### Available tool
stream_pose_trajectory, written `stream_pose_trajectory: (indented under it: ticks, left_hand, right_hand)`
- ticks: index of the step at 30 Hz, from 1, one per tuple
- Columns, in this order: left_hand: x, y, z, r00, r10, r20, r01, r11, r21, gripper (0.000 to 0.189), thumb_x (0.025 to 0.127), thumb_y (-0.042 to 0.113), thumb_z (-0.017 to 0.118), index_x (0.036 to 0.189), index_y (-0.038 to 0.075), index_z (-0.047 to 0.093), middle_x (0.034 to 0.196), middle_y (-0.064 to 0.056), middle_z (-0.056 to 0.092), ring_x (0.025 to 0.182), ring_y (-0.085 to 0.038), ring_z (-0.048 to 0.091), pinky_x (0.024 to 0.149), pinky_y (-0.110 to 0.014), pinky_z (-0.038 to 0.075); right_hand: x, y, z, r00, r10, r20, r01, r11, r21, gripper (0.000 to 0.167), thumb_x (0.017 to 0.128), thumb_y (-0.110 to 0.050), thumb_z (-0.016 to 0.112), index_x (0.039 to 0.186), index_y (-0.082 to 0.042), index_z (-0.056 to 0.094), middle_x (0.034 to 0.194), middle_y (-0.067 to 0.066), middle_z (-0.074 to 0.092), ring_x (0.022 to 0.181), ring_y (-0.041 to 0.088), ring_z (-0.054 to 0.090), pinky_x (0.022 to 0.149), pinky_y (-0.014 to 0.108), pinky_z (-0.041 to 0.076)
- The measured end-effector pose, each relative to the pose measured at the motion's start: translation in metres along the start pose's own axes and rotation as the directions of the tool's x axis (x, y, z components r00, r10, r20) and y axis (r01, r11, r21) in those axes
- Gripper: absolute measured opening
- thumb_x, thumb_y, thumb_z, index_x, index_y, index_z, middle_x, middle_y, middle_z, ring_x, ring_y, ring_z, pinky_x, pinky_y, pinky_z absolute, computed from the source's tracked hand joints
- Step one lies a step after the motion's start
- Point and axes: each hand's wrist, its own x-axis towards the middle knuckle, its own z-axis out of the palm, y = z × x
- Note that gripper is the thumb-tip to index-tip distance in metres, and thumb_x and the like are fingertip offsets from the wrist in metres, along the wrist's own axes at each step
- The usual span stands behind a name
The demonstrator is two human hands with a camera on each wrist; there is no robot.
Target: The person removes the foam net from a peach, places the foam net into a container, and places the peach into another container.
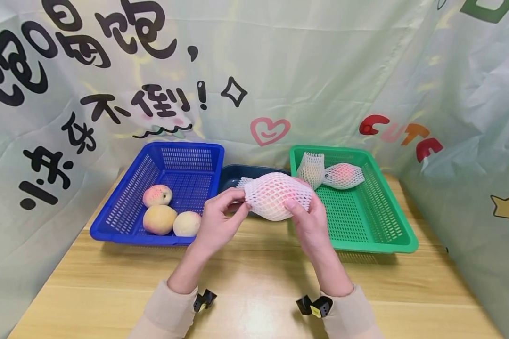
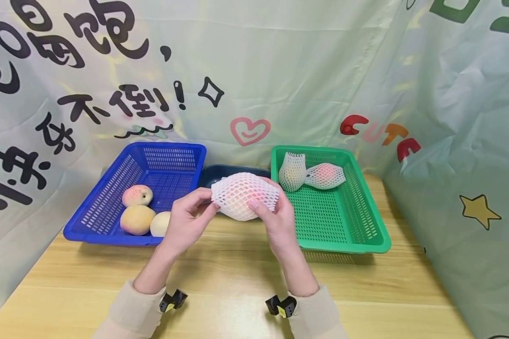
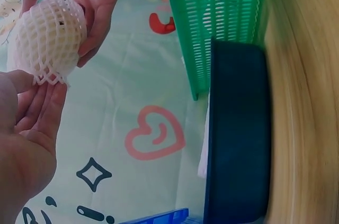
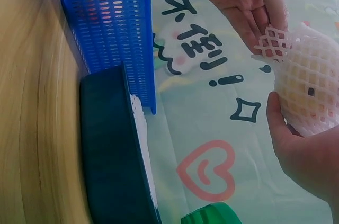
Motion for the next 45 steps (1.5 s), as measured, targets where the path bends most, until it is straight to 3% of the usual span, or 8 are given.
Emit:
stream_pose_trajectory:
  ticks: [10, 21, 31, 39, 45]
  left_hand:
    - [0.0033, 0.0042, -0.0024, 0.999, 0.042, 0.027, -0.040, 0.997, -0.072, 0.033, 0.085, -0.018, 0.073, 0.116, -0.007, 0.071, 0.124, -0.016, 0.066, 0.118, -0.025, 0.064, 0.099, -0.038, 0.055]
    - [0.0027, 0.0032, -0.0047, 0.988, 0.045, 0.149, -0.035, 0.997, -0.067, 0.054, 0.079, -0.015, 0.078, 0.130, -0.005, 0.063, 0.140, -0.015, 0.053, 0.132, -0.027, 0.053, 0.112, -0.039, 0.046]
    - [0.0011, 0.0033, -0.0055, 0.972, -0.040, 0.232, 0.033, 0.999, 0.035, 0.069, 0.075, -0.005, 0.087, 0.138, 0.005, 0.059, 0.145, -0.008, 0.048, 0.134, -0.023, 0.050, 0.111, -0.041, 0.047]
    - [0.0013, 0.0033, -0.0065, 0.965, -0.055, 0.258, 0.007, 0.983, 0.186, 0.076, 0.072, 0.006, 0.093, 0.140, 0.009, 0.058, 0.147, -0.006, 0.049, 0.137, -0.022, 0.048, 0.114, -0.040, 0.044]
    - [0.0008, 0.0040, -0.0060, 0.958, -0.093, 0.273, 0.028, 0.972, 0.232, 0.079, 0.074, 0.011, 0.093, 0.143, 0.010, 0.056, 0.149, -0.007, 0.048, 0.141, -0.022, 0.046, 0.118, -0.044, 0.039]
  right_hand:
    - [0.0008, 0.0008, 0.0014, 0.998, 0.060, -0.001, -0.060, 0.994, -0.095, 0.056, 0.090, 0.001, 0.063, 0.144, 0.005, 0.048, 0.127, 0.006, 0.063, 0.111, 0.014, 0.063, 0.095, 0.025, 0.055]
    - [0.0007, 0.0016, 0.0017, 0.997, 0.079, 0.017, -0.074, 0.976, -0.207, 0.052, 0.093, 0.000, 0.063, 0.144, 0.002, 0.050, 0.123, 0.005, 0.064, 0.108, 0.013, 0.063, 0.093, 0.026, 0.055]
    - [0.0024, 0.0047, 0.0004, 0.992, 0.123, 0.015, -0.112, 0.944, -0.310, 0.056, 0.091, -0.001, 0.069, 0.144, 0.001, 0.052, 0.120, 0.004, 0.066, 0.106, 0.013, 0.065, 0.092, 0.026, 0.055]
    - [0.0014, 0.0056, 0.0011, 0.983, 0.170, 0.073, -0.132, 0.919, -0.371, 0.058, 0.091, -0.004, 0.072, 0.146, -0.001, 0.052, 0.127, 0.011, 0.065, 0.111, 0.016, 0.064, 0.096, 0.028, 0.054]
    - [0.0006, 0.0058, 0.0011, 0.977, 0.190, 0.097, -0.143, 0.921, -0.363, 0.061, 0.092, -0.003, 0.071, 0.149, -0.002, 0.050, 0.129, 0.014, 0.065, 0.110, 0.016, 0.066, 0.095, 0.030, 0.056]
